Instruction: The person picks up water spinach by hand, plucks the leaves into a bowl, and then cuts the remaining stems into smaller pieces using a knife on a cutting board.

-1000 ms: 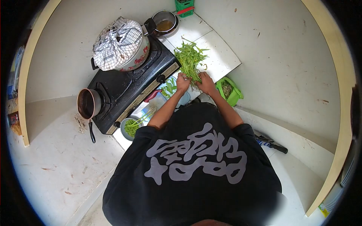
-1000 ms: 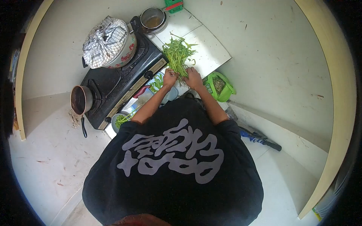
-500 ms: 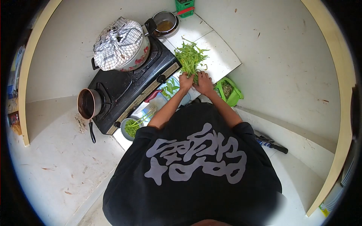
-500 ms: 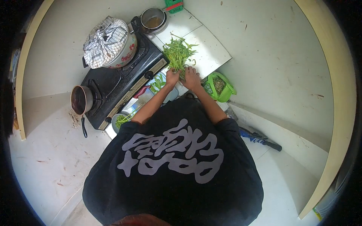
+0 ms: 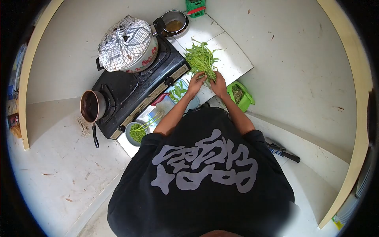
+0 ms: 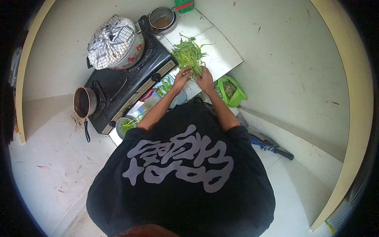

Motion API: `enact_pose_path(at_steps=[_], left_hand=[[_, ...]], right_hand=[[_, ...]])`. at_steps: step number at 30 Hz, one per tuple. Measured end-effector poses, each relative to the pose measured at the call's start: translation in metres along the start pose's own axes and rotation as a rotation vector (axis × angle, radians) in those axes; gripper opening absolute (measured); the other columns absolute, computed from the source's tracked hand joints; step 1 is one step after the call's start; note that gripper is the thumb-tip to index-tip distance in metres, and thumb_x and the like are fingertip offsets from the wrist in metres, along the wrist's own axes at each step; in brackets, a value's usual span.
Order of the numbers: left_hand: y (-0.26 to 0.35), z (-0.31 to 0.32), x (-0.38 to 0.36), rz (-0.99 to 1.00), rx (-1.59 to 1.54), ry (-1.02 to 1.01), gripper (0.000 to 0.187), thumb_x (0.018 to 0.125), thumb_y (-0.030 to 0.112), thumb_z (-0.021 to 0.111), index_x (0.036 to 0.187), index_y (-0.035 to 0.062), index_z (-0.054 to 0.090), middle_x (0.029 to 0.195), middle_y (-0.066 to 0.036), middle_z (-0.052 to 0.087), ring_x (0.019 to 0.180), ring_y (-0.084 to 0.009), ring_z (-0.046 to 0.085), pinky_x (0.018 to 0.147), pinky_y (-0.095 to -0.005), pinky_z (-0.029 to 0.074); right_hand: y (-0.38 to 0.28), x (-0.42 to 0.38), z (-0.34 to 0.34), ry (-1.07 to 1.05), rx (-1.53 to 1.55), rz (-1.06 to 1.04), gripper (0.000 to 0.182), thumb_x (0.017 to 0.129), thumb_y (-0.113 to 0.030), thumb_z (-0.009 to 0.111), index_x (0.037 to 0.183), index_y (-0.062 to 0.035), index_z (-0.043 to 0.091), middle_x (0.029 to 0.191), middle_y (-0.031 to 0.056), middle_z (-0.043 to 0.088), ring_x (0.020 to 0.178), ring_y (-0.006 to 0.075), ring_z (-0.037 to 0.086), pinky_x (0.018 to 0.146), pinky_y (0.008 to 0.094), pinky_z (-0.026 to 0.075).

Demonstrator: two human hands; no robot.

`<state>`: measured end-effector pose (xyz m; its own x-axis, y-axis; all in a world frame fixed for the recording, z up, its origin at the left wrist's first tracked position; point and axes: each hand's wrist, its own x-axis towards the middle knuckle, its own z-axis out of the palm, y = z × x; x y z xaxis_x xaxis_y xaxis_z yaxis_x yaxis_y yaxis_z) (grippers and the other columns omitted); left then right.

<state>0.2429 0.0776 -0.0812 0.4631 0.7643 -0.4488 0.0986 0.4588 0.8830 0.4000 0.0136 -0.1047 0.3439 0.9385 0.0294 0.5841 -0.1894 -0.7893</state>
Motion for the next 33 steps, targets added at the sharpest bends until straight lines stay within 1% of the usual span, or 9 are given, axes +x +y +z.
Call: enact_pose_path(at_steps=[6,8,13,15,19,21,25,28,33], left_hand=[[0.001,0.006,-0.004,-0.079,0.015,-0.027,0.055,0.097,0.033,0.07,0.143,0.0075,0.054,0.136,-0.01,0.057,0.122,-0.0223,0.057,0.103,-0.0363,0.049],[0.0,0.004,-0.003,-0.1,0.022,-0.042,0.057,0.097,0.034,0.071,0.144,0.0071,0.053,0.139,-0.011,0.055,0.123,-0.0228,0.058,0.103,-0.0364,0.05],[-0.013,-0.001,0.008,-0.158,0.026,-0.084,0.058,0.098,0.033,0.07,0.146,0.0054,0.051,0.144,-0.014,0.049,0.122,-0.0244,0.059,0.101,-0.0365,0.052],[-0.012,0.003,0.007,-0.027,0.244,-0.07,0.055,0.097,0.028,0.069,0.143,0.0024,0.054,0.143,-0.014,0.051,0.118,-0.0237,0.061,0.1,-0.0363,0.052],[-0.016,0.006,0.006,0.112,0.249,-0.152,0.049,0.096,0.021,0.068,0.138,0.0001,0.057,0.138,-0.018,0.051,0.121,-0.0264,0.058,0.099,-0.0366,0.053],[-0.037,0.006,0.016,0.297,0.539,0.006,0.049,0.092,0.017,0.07,0.137,0.0019,0.059,0.134,-0.024,0.046,0.107,-0.0331,0.064,0.094,-0.0344,0.057],[-0.045,0.002,0.018,0.357,0.623,-0.032,0.047,0.093,0.016,0.069,0.137,0.003,0.06,0.131,-0.025,0.046,0.105,-0.0345,0.066,0.094,-0.0353,0.058],[-0.043,0.001,0.014,0.286,0.558,-0.039,0.046,0.093,0.017,0.07,0.136,0.0032,0.06,0.133,-0.024,0.044,0.105,-0.0329,0.066,0.093,-0.0356,0.058],[-0.042,-0.003,0.012,0.28,0.57,-0.05,0.046,0.093,0.02,0.071,0.134,0.0029,0.061,0.134,-0.022,0.045,0.107,-0.0307,0.066,0.092,-0.0352,0.058]], right_hand=[[0.027,0.003,0.005,-0.067,-0.099,0.026,0.05,0.085,-0.014,0.067,0.132,-0.0006,0.056,0.119,0.025,0.061,0.114,0.0439,0.058,0.1,0.0492,0.048],[0.027,0.001,0.005,-0.098,-0.214,0.056,0.053,0.085,-0.019,0.068,0.134,-0.0045,0.056,0.126,0.0202,0.058,0.12,0.0413,0.055,0.099,0.0513,0.048],[-0.019,0.005,-0.016,-0.057,-0.239,0.077,0.046,0.086,-0.017,0.066,0.132,-0.0117,0.06,0.126,0.014,0.057,0.12,0.0355,0.056,0.097,0.0481,0.048],[-0.026,0.015,-0.017,-0.01,-0.223,0.043,0.046,0.086,-0.017,0.066,0.132,-0.0141,0.06,0.126,0.0121,0.056,0.12,0.0346,0.056,0.097,0.0482,0.048],[-0.035,0.033,-0.012,-0.015,-0.19,-0.083,0.039,0.088,-0.017,0.064,0.127,-0.0171,0.064,0.121,0.0116,0.057,0.113,0.0322,0.059,0.091,0.0477,0.051],[-0.035,0.035,-0.008,-0.071,-0.278,-0.099,0.035,0.09,-0.019,0.065,0.125,-0.0175,0.066,0.116,0.0114,0.058,0.109,0.0319,0.061,0.086,0.0487,0.052],[-0.031,0.038,0.001,-0.086,-0.337,-0.052,0.034,0.09,-0.021,0.066,0.124,-0.0163,0.067,0.113,0.0112,0.058,0.107,0.0316,0.062,0.082,0.0511,0.052],[-0.03,0.039,0.003,-0.078,-0.355,-0.044,0.032,0.091,-0.021,0.066,0.122,-0.0145,0.068,0.112,0.0109,0.057,0.107,0.0314,0.062,0.083,0.0523,0.051],[-0.038,0.045,0.0,-0.154,-0.424,-0.05,0.021,0.09,-0.02,0.067,0.108,-0.0103,0.072,0.11,0.0103,0.058,0.104,0.0326,0.062,0.085,0.05,0.051]])
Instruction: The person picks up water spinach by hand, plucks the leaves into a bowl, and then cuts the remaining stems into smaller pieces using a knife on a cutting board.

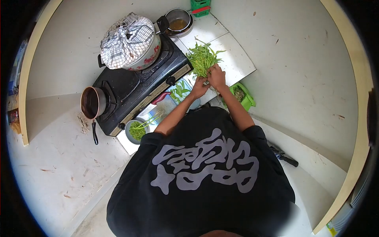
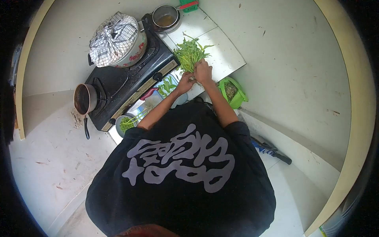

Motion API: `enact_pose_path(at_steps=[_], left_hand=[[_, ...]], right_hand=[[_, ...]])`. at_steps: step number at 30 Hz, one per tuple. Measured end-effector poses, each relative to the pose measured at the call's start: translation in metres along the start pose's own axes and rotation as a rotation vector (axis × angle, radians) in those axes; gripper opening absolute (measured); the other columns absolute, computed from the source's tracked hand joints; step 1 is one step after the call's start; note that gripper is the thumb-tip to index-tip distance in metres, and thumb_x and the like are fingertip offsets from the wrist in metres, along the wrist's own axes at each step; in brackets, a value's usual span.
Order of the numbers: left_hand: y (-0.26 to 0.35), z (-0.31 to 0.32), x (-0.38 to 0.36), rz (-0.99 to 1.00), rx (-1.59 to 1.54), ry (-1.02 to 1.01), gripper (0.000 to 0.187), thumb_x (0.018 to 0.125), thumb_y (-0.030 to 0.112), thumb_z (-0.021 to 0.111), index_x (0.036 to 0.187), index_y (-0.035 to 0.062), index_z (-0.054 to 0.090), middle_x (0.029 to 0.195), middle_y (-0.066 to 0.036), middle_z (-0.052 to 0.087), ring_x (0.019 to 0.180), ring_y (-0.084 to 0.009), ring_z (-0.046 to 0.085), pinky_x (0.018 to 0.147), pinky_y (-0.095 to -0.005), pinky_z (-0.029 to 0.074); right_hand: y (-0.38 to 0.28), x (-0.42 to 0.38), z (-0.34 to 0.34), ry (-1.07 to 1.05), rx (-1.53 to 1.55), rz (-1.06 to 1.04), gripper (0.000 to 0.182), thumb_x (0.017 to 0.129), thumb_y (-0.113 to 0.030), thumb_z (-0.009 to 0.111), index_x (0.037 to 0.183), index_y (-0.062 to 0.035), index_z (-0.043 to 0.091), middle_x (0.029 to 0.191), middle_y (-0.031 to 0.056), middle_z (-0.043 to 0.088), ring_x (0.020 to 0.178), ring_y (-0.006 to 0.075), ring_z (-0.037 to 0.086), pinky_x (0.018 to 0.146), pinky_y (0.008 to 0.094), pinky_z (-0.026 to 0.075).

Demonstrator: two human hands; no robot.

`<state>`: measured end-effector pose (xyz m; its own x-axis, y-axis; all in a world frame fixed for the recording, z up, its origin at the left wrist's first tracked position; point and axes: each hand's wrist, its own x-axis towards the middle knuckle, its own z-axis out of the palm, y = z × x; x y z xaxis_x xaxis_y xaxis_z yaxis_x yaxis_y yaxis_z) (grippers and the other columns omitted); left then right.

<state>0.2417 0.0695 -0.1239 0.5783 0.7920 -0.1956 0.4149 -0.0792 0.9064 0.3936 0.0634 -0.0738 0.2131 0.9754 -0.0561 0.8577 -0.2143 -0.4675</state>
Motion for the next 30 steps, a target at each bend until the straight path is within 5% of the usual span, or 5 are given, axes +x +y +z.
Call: enact_pose_path(at_steps=[6,10,18,24,30], left_hand=[[0.006,-0.008,-0.002,0.042,-0.017,0.009,0.042,0.093,0.023,0.072,0.13,0.0061,0.065,0.125,-0.022,0.053,0.114,-0.0311,0.061,0.092,-0.0361,0.057],[0.002,-0.006,-0.002,-0.067,-0.156,0.014,0.038,0.094,0.022,0.07,0.129,0.0085,0.066,0.129,-0.02,0.057,0.115,-0.0304,0.059,0.094,-0.0373,0.054],[0.012,-0.005,0.002,0.002,-0.028,0.429,0.03,0.092,0.013,0.069,0.119,0.0016,0.067,0.118,-0.017,0.054,0.1,-0.0263,0.062,0.085,-0.0326,0.055],[0.035,-0.021,0.011,-0.248,-0.869,0.258,0.027,0.101,0.013,0.056,0.125,0.0031,0.063,0.117,-0.008,0.06,0.096,-0.0167,0.064,0.086,-0.0339,0.055],[0.039,-0.024,0.017,-0.333,-0.974,0.212,0.031,0.102,0.015,0.054,0.132,0.0062,0.059,0.118,-0.006,0.066,0.101,-0.0162,0.064,0.088,-0.0324,0.053]], right_hand=[[0.004,0.009,-0.009,0.119,0.683,0.062,0.015,0.091,-0.013,0.072,0.103,-0.0045,0.071,0.103,0.0103,0.064,0.091,0.02,0.067,0.08,0.0348,0.053],[0.017,0.015,-0.018,-0.078,1.159,0.085,0.014,0.097,0.001,0.061,0.111,0.002,0.063,0.099,0.0061,0.068,0.089,0.0137,0.066,0.079,0.0275,0.054],[0.017,-0.002,-0.019,-0.218,1.164,0.116,0.012,0.099,-0.005,0.065,0.11,-0.0011,0.064,0.097,0.0051,0.068,0.086,0.0127,0.067,0.076,0.0264,0.053],[0.01,-0.012,-0.016,-0.229,1.133,0.169,0.016,0.097,-0.012,0.07,0.109,-0.0019,0.066,0.093,0.0031,0.068,0.084,0.0111,0.066,0.075,0.0254,0.052],[0.012,-0.015,-0.018,-0.196,1.169,0.131,0.014,0.097,-0.01,0.071,0.107,-0.0015,0.067,0.093,0.0019,0.069,0.085,0.0095,0.064,0.077,0.0249,0.051]])
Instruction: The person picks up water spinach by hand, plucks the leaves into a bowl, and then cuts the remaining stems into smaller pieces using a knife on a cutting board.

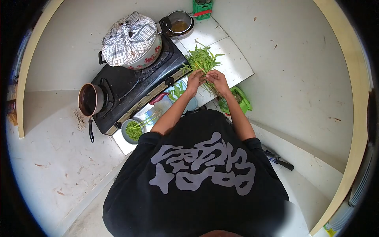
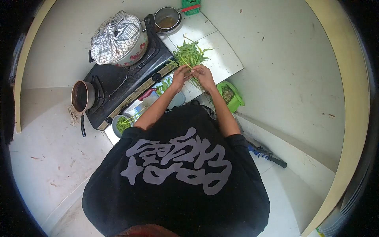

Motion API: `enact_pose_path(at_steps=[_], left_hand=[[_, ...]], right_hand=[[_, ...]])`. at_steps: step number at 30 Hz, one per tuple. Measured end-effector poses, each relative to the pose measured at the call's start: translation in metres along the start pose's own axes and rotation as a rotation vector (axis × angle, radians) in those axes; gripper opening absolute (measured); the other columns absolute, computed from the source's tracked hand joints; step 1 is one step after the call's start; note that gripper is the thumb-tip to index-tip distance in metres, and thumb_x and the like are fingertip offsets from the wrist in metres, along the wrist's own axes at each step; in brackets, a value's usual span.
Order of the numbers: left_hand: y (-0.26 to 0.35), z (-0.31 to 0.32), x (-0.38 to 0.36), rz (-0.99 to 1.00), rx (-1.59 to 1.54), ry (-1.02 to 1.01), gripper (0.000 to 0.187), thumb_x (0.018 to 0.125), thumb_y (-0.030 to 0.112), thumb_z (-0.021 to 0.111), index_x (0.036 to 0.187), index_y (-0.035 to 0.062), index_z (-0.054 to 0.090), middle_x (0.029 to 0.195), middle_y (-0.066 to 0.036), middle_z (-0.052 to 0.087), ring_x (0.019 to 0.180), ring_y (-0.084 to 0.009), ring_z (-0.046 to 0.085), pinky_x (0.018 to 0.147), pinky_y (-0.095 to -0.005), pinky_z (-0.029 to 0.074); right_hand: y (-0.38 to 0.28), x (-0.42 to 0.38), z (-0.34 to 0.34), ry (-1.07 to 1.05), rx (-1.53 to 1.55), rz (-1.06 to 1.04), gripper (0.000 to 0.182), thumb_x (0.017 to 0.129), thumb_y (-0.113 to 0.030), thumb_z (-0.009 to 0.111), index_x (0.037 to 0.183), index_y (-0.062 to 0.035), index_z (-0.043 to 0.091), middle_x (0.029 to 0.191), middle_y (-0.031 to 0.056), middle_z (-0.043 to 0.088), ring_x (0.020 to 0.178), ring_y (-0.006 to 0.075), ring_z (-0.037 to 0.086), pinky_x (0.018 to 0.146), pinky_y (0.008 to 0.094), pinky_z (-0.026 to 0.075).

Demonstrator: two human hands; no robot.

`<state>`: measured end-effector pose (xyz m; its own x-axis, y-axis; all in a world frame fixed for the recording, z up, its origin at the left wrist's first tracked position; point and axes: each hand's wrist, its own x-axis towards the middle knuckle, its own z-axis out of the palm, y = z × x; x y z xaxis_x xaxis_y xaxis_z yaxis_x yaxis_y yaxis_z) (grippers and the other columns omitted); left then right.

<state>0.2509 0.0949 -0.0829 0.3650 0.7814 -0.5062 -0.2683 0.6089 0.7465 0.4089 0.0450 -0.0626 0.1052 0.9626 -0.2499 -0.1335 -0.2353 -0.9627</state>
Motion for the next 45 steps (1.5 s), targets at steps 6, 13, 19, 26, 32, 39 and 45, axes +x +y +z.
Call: enact_pose_path(at_steps=[6,13,19,26,32,39,45], left_hand=[[0.028,0.016,-0.013,0.023,-0.033,-0.074,0.032,0.102,0.016,0.055,0.133,0.0079,0.06,0.12,-0.005,0.069,0.101,-0.0139,0.063,0.091,-0.0299,0.051],[0.06,0.021,-0.04,0.138,0.028,-0.12,0.03,0.104,0.019,0.057,0.13,0.0071,0.063,0.121,-0.006,0.069,0.099,-0.0116,0.062,0.092,-0.0309,0.051],[0.067,0.015,-0.083,0.222,0.057,-0.157,0.027,0.104,0.018,0.061,0.127,0.006,0.067,0.116,-0.003,0.069,0.099,-0.0105,0.063,0.089,-0.0285,0.053],[0.08,-0.005,-0.132,0.391,0.328,-0.137,0.023,0.1,0.01,0.065,0.12,0.0002,0.071,0.104,-0.003,0.063,0.093,-0.0102,0.062,0.086,-0.0259,0.051],[0.094,-0.025,-0.169,0.473,0.479,-0.21,0.019,0.1,0.009,0.065,0.115,0.0021,0.074,0.104,-0.005,0.061,0.091,-0.0126,0.06,0.081,-0.0266,0.048],[0.101,-0.033,-0.198,0.517,0.595,-0.257,0.018,0.098,0.009,0.066,0.112,0.0003,0.074,0.099,-0.006,0.063,0.087,-0.0149,0.06,0.078,-0.0289,0.048],[0.097,-0.044,-0.215,0.417,0.631,-0.199,0.018,0.097,0.01,0.069,0.11,-0.0015,0.073,0.096,-0.006,0.065,0.087,-0.0145,0.063,0.077,-0.0275,0.049]], right_hand=[[-0.004,-0.009,-0.005,0.052,-0.08,-0.059,0.013,0.094,-0.005,0.073,0.105,-0.0008,0.067,0.093,0.0021,0.069,0.086,0.0085,0.063,0.078,0.0241,0.051],[-0.029,-0.044,-0.003,0.105,-0.18,-0.085,0.014,0.092,-0.007,0.075,0.103,-0.0018,0.068,0.092,0.0024,0.069,0.087,0.0088,0.062,0.079,0.0255,0.05],[-0.055,-0.075,0.012,0.093,-0.205,-0.082,0.016,0.093,-0.011,0.074,0.104,-0.0009,0.069,0.097,0.0046,0.07,0.092,0.0109,0.062,0.081,0.0282,0.049],[-0.092,-0.095,0.052,0.073,-0.142,-0.207,0.018,0.099,-0.01,0.067,0.115,-0.0012,0.068,0.104,0.0029,0.068,0.095,0.0081,0.06,0.084,0.0239,0.047],[-0.116,-0.12,0.09,0.206,-0.154,-0.302,0.023,0.094,-0.015,0.074,0.114,-0.003,0.072,0.121,0.0075,0.062,0.11,0.0183,0.063,0.091,0.0337,0.052],[-0.115,-0.142,0.107,0.112,-0.297,-0.278,0.02,0.091,-0.007,0.076,0.111,-0.0018,0.073,0.127,0.007,0.056,0.109,0.0165,0.061,0.091,0.0315,0.053],[-0.11,-0.153,0.132,0.17,-0.287,-0.261,0.019,0.086,-0.014,0.081,0.102,-0.0057,0.076,0.114,0.0068,0.065,0.11,0.0214,0.063,0.091,0.0362,0.05]])
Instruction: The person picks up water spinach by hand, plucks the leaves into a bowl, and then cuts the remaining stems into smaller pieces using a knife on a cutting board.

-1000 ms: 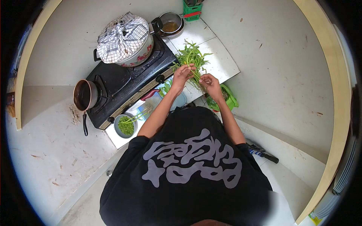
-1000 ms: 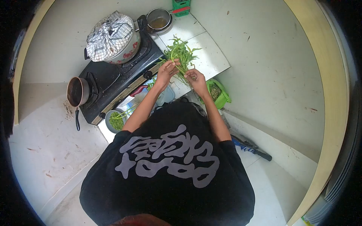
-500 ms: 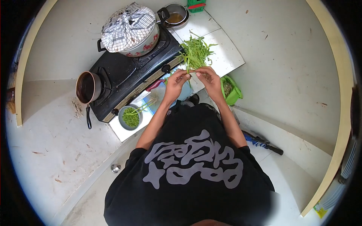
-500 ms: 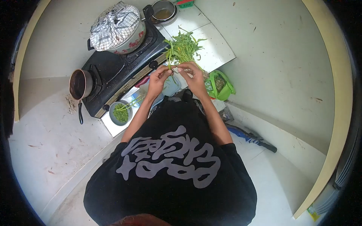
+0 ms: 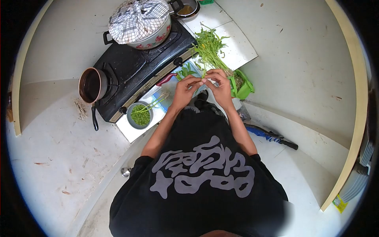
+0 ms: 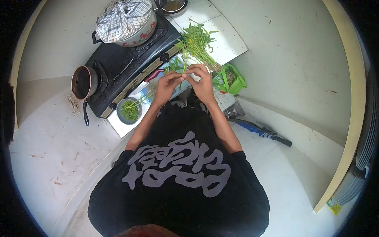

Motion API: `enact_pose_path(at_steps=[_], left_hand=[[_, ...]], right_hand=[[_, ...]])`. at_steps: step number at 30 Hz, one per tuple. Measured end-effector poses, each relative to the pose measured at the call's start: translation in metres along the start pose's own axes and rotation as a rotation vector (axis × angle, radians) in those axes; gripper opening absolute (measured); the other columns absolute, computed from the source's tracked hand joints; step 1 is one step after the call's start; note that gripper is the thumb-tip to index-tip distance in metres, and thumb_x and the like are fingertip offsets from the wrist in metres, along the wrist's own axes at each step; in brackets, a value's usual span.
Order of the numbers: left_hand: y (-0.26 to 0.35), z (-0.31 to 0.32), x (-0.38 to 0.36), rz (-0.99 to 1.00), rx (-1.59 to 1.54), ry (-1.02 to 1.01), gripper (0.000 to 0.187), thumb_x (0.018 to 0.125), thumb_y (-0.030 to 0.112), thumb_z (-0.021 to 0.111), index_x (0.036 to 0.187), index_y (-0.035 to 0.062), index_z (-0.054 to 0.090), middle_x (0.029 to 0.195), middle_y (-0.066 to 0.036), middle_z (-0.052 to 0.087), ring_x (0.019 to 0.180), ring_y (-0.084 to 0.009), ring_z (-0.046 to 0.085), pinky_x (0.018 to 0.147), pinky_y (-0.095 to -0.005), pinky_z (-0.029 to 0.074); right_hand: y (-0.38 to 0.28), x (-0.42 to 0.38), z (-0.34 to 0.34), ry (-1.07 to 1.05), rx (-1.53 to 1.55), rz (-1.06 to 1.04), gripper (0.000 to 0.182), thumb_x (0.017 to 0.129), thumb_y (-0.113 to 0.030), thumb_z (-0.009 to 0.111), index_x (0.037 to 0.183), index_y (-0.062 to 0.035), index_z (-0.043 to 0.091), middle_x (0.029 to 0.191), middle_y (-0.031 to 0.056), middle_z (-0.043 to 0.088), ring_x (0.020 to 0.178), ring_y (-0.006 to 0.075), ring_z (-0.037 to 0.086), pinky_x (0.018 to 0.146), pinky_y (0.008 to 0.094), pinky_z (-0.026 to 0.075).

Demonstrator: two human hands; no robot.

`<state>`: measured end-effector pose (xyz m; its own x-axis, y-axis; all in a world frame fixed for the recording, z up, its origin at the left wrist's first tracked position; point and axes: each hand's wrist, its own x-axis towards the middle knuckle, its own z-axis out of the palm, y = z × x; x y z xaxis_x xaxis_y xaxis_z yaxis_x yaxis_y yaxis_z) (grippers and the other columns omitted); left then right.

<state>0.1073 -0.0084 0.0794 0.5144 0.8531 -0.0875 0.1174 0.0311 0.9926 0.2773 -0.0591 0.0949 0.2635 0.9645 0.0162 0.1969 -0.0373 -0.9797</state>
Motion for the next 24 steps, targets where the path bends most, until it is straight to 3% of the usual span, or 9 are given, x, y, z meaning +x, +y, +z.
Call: enact_pose_path(at_steps=[2,12,15,17,21,24], left_hand=[[-0.007,0.0,-0.007,0.0,-0.224,0.051,0.017,0.096,0.009,0.071,0.109,-0.0024,0.073,0.096,-0.006,0.068,0.092,-0.0123,0.065,0.081,-0.0259,0.051],[-0.028,-0.027,-0.033,-0.156,-0.406,0.096,0.013,0.095,0.009,0.073,0.105,0.0008,0.07,0.096,-0.004,0.072,0.089,-0.0099,0.065,0.084,-0.0262,0.051],[-0.038,-0.034,-0.043,-0.282,-0.554,0.101,0.014,0.097,0.012,0.071,0.108,0.0024,0.068,0.097,-0.003,0.07,0.092,-0.0121,0.065,0.086,-0.0275,0.051],[-0.044,-0.037,-0.052,-0.369,-0.722,0.165,0.016,0.098,0.014,0.07,0.109,0.0037,0.067,0.098,-0.002,0.068,0.093,-0.0128,0.065,0.087,-0.0288,0.051],[-0.054,-0.053,-0.066,-0.372,-0.724,0.235,0.017,0.098,0.016,0.07,0.111,0.0046,0.067,0.1,-0.003,0.068,0.093,-0.0144,0.065,0.088,-0.0298,0.051],[-0.062,-0.069,-0.074,-0.333,-0.686,0.392,0.017,0.098,0.015,0.07,0.109,0.0033,0.068,0.097,-0.004,0.067,0.089,-0.013,0.066,0.084,-0.0289,0.056]], right_hand=[[0.003,-0.003,0.007,0.03,-0.018,0.008,0.014,0.087,-0.012,0.08,0.097,-0.0049,0.074,0.11,0.0061,0.064,0.105,0.0208,0.063,0.088,0.0354,0.05],[0.003,-0.028,0.048,0.024,-0.058,-0.017,0.011,0.092,-0.009,0.073,0.098,-0.0009,0.067,0.105,0.0087,0.061,0.097,0.022,0.063,0.084,0.034,0.05],[0.0,-0.037,0.062,-0.013,-0.04,0.003,0.01,0.095,-0.007,0.07,0.099,0.0001,0.064,0.107,0.0068,0.059,0.097,0.0156,0.061,0.083,0.0296,0.051],[0.003,-0.043,0.071,-0.023,-0.081,-0.02,0.012,0.094,-0.007,0.07,0.1,0.0015,0.064,0.104,0.0103,0.061,0.096,0.0232,0.063,0.081,0.0325,0.052],[0.011,-0.055,0.084,-0.055,-0.134,-0.045,0.013,0.095,-0.007,0.069,0.101,0.0023,0.062,0.103,0.0104,0.061,0.096,0.0206,0.063,0.081,0.0325,0.052],[0.022,-0.056,0.087,-0.061,-0.01,0.095,0.011,0.097,-0.007,0.066,0.1,0.0028,0.062,0.101,0.0102,0.065,0.091,0.0175,0.065,0.08,0.0312,0.052]])
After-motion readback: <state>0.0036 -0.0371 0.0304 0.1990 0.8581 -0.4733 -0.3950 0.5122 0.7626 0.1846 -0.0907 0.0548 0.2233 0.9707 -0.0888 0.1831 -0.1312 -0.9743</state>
